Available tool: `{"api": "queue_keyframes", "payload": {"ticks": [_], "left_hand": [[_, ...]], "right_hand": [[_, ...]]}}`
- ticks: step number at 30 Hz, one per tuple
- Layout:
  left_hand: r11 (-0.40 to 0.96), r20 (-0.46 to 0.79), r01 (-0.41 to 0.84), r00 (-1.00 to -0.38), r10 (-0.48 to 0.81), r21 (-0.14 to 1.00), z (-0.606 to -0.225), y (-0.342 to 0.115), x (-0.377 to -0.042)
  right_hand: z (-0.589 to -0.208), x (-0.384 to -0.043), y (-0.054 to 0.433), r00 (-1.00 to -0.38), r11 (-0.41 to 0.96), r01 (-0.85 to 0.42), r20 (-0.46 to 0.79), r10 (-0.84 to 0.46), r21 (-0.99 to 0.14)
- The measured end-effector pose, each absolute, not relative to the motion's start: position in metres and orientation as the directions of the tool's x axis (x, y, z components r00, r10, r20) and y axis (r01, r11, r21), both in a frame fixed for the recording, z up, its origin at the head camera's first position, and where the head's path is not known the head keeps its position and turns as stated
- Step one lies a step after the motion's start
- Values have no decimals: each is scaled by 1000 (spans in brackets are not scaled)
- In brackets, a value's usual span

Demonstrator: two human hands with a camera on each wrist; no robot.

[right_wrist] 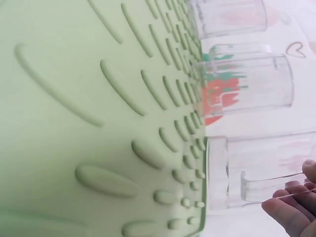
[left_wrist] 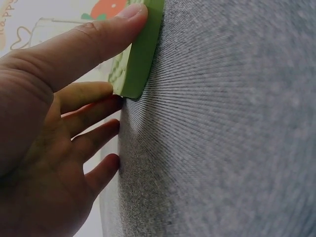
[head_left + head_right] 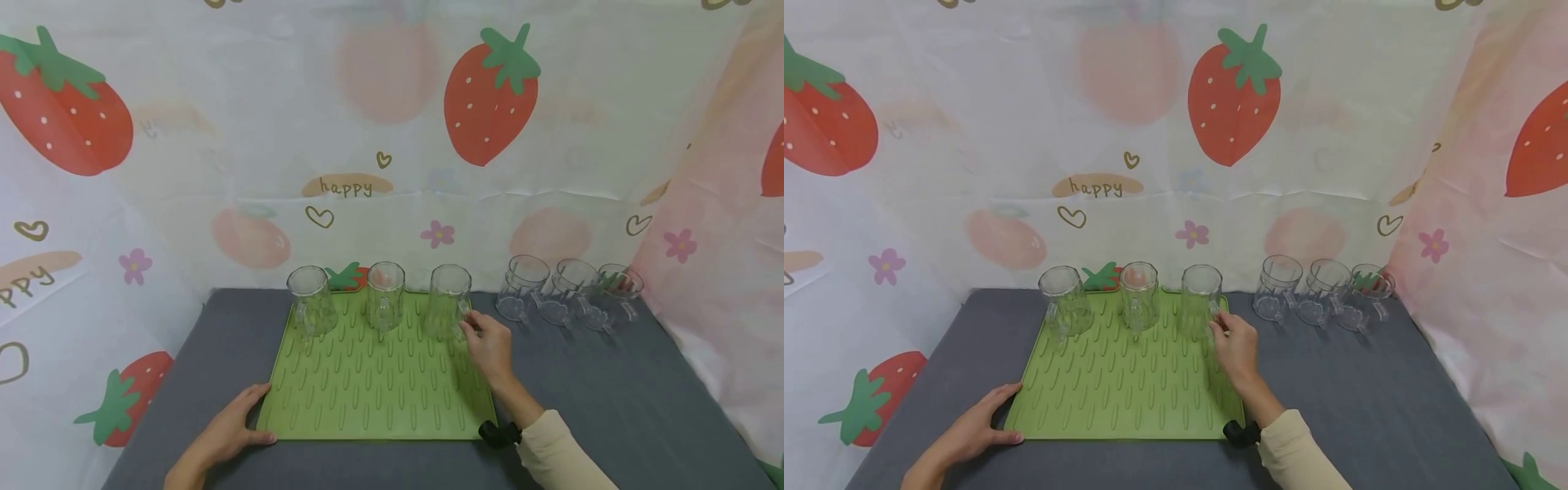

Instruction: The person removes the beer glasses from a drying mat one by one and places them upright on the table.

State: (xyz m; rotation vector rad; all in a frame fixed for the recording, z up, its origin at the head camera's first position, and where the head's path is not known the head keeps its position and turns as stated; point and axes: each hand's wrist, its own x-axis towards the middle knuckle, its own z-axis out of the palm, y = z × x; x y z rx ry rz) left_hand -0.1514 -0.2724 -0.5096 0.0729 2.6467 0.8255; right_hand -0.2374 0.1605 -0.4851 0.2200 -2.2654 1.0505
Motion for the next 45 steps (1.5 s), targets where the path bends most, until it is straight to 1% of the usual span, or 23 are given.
{"api": "queue_keyframes", "payload": {"ticks": [9, 17, 21, 39, 45], "left_hand": [[827, -330, -66, -932, 148, 558, -510, -272, -152], [824, -304, -44, -939, 158, 565, -510, -272, -150], [825, -310, -50, -938, 155, 563, -510, -271, -151], [829, -309, -57, -940, 143, 557, -509, -270, -150], [838, -293, -38, -945, 147, 544, -509, -269, -150]], "right_hand": [[-474, -225, 172, -817, 652, -397, 572, 69, -646], [-465, -214, 179, -789, 642, -465, 614, 12, -609], [-460, -208, 180, -784, 630, -478, 620, 8, -612], [-429, -186, 181, -813, 582, -503, 579, -66, -639], [-418, -182, 179, -825, 571, -504, 557, -96, -648]]}}
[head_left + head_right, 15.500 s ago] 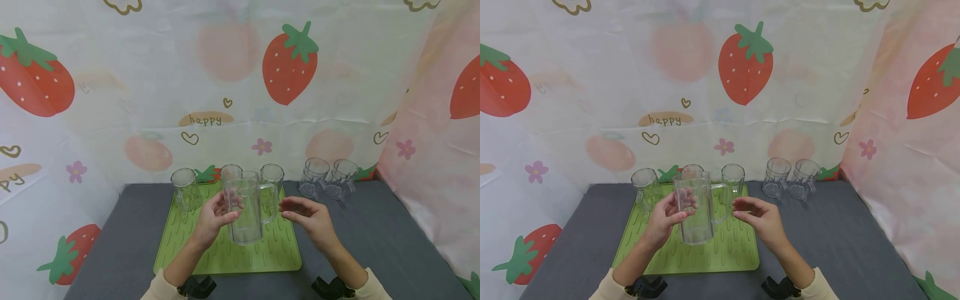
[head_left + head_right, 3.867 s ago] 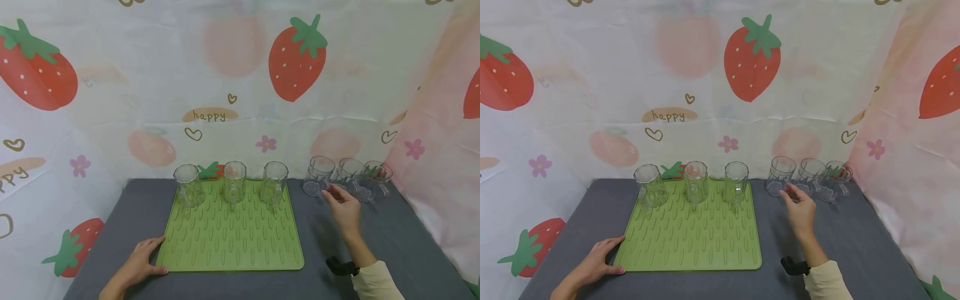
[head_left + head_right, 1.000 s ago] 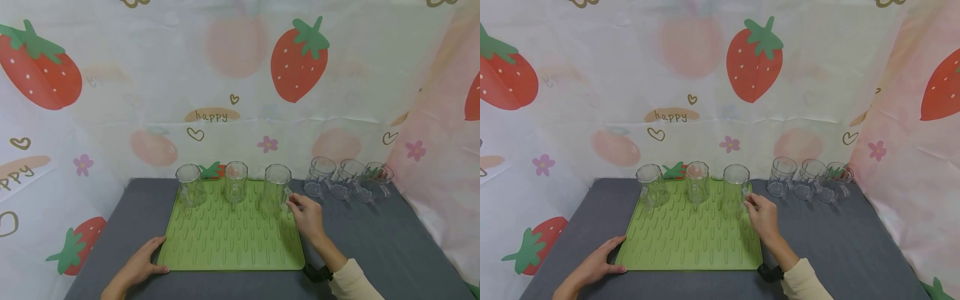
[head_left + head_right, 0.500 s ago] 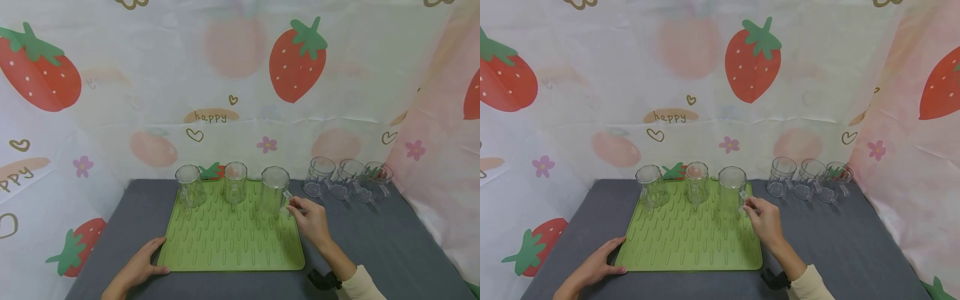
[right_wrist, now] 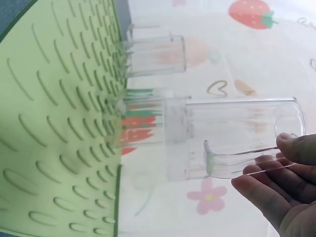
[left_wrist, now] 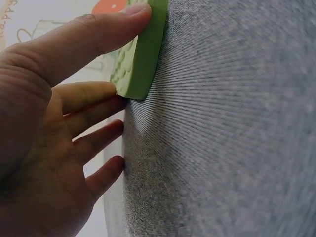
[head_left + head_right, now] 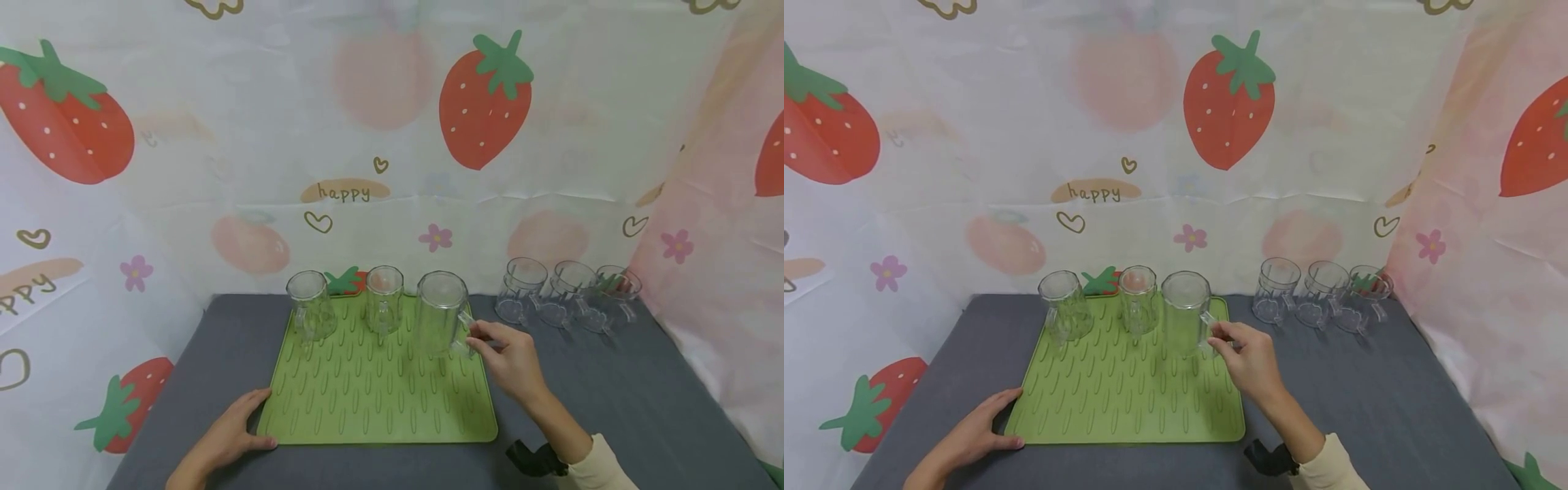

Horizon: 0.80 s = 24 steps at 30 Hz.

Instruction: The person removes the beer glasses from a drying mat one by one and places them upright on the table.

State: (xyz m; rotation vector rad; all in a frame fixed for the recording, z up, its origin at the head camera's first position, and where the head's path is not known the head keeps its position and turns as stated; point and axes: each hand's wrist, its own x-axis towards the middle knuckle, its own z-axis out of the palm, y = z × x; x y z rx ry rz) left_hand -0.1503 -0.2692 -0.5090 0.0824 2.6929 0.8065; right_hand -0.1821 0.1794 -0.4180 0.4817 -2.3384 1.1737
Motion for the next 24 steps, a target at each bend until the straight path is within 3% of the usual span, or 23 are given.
{"api": "queue_keyframes", "payload": {"ticks": [16, 24], "left_hand": [[852, -276, -15, -949, 153, 523, -511, -270, -152], [852, -273, 9, -946, 178, 523, -510, -269, -153]], "right_hand": [[-405, -179, 182, -803, 548, -575, 547, -237, -607], [-401, -185, 186, -719, 523, -678, 615, -324, -517]]}}
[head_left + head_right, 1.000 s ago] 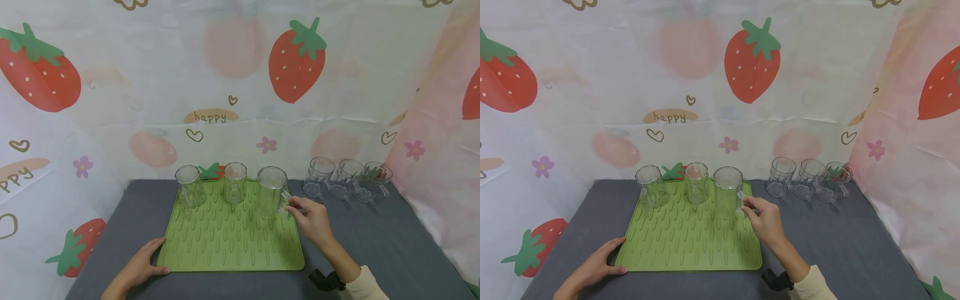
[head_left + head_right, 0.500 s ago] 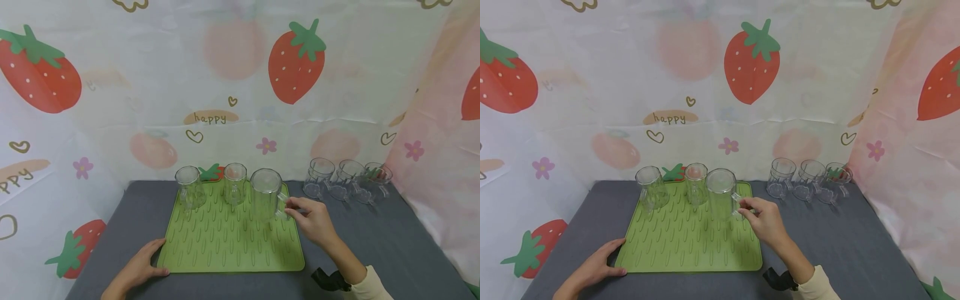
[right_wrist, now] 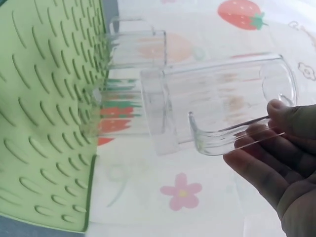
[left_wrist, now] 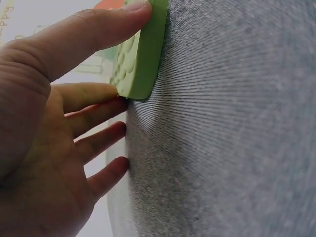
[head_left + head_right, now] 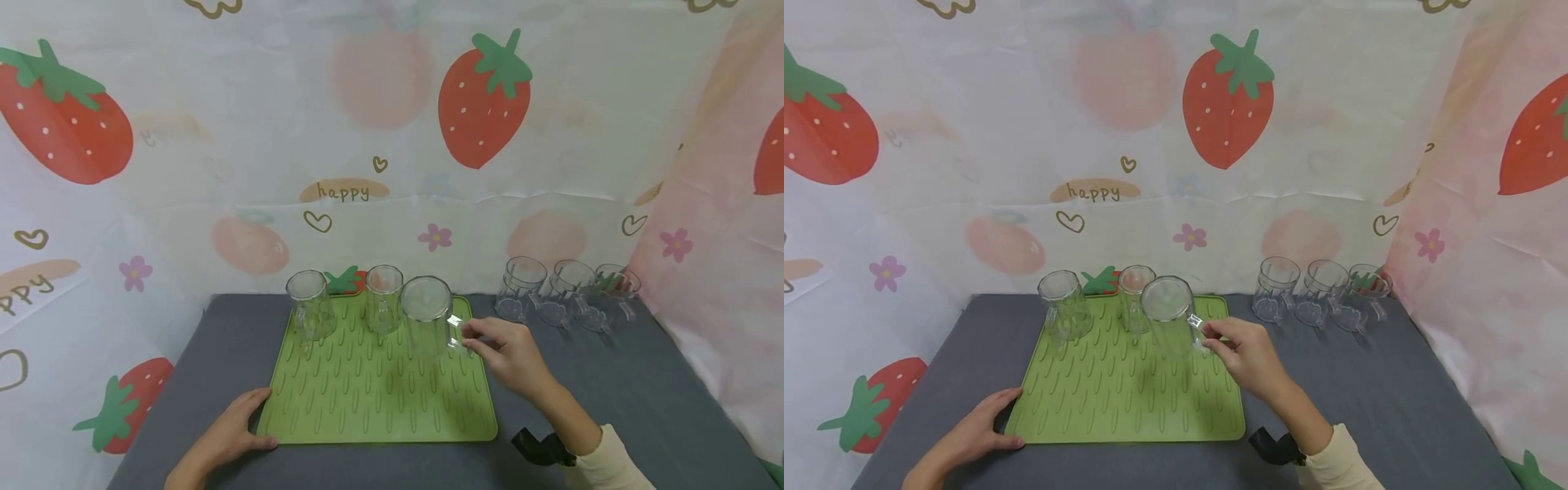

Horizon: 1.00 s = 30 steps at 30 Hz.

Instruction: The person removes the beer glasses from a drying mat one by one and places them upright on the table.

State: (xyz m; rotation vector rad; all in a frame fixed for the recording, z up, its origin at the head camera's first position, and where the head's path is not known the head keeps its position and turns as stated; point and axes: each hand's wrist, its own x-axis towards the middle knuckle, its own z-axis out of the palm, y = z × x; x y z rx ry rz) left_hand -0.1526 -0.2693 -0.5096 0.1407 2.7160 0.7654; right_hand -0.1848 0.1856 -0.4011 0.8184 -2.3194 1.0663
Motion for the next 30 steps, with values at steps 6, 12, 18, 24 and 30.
{"api": "queue_keyframes", "payload": {"ticks": [6, 12, 18, 24, 30], "left_hand": [[856, -299, 1, -937, 182, 517, -506, -267, -156], [858, -326, -8, -927, 187, 514, -504, -266, -158], [849, -250, 14, -953, 171, 529, -498, -260, -156], [841, -108, 41, -987, 117, 539, -490, -244, -159], [785, 34, 95, -995, 95, 612, -478, -224, -170]], "right_hand": [[-396, -190, 188, -646, 499, -745, 665, -374, -443], [-393, -191, 188, -587, 499, -783, 707, -395, -372], [-390, -190, 190, -528, 489, -816, 743, -411, -310], [-387, -188, 191, -494, 491, -830, 760, -423, -266], [-383, -187, 190, -438, 484, -853, 772, -460, -196]]}}
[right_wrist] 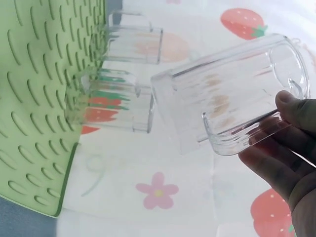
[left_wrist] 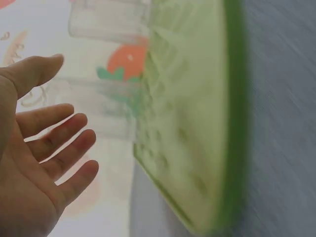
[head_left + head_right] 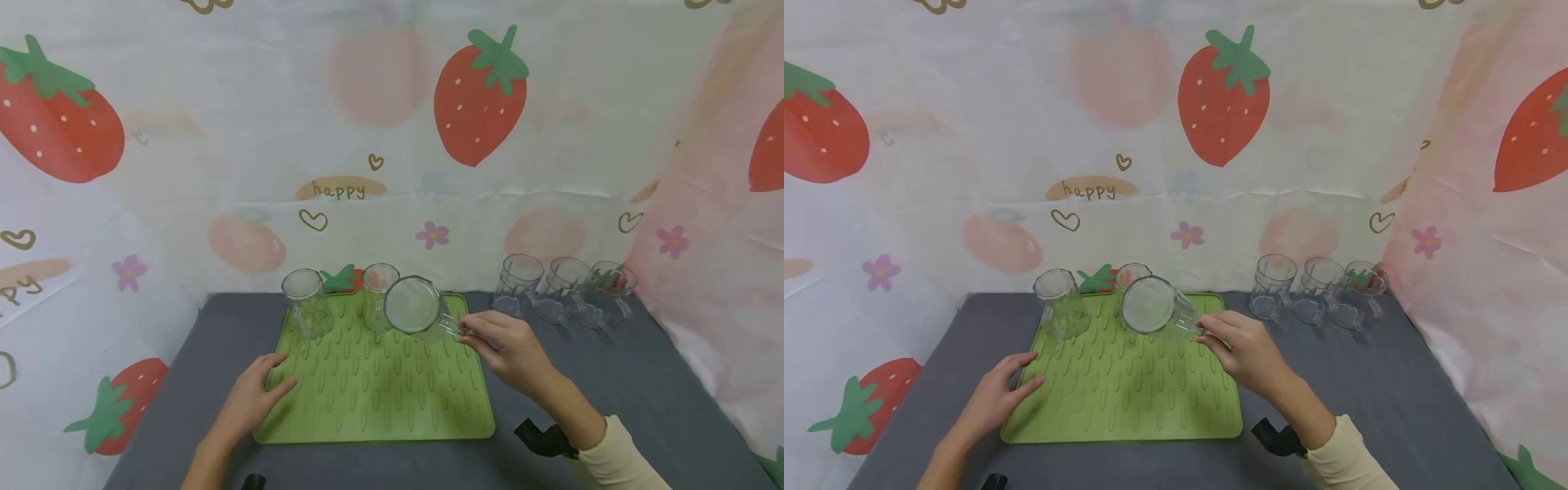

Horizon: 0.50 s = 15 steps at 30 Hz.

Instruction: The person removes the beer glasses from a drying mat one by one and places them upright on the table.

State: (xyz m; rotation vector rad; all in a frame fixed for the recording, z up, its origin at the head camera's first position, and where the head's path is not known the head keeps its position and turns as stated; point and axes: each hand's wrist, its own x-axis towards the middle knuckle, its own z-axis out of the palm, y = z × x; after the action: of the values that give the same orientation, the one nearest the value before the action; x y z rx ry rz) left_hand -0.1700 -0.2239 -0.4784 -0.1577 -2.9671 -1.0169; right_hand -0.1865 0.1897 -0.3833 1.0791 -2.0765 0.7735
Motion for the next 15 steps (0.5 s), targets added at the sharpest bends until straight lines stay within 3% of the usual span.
{"api": "queue_keyframes", "payload": {"ticks": [5, 15], "left_hand": [[699, 111, 149, -989, 100, 699, -470, -203, -178], [476, 65, 123, -989, 136, 871, -451, -154, -188]], "right_hand": [[-380, -185, 189, -378, 460, -878, 786, -490, -136], [-378, -182, 185, -307, 454, -889, 806, -506, -53]]}}
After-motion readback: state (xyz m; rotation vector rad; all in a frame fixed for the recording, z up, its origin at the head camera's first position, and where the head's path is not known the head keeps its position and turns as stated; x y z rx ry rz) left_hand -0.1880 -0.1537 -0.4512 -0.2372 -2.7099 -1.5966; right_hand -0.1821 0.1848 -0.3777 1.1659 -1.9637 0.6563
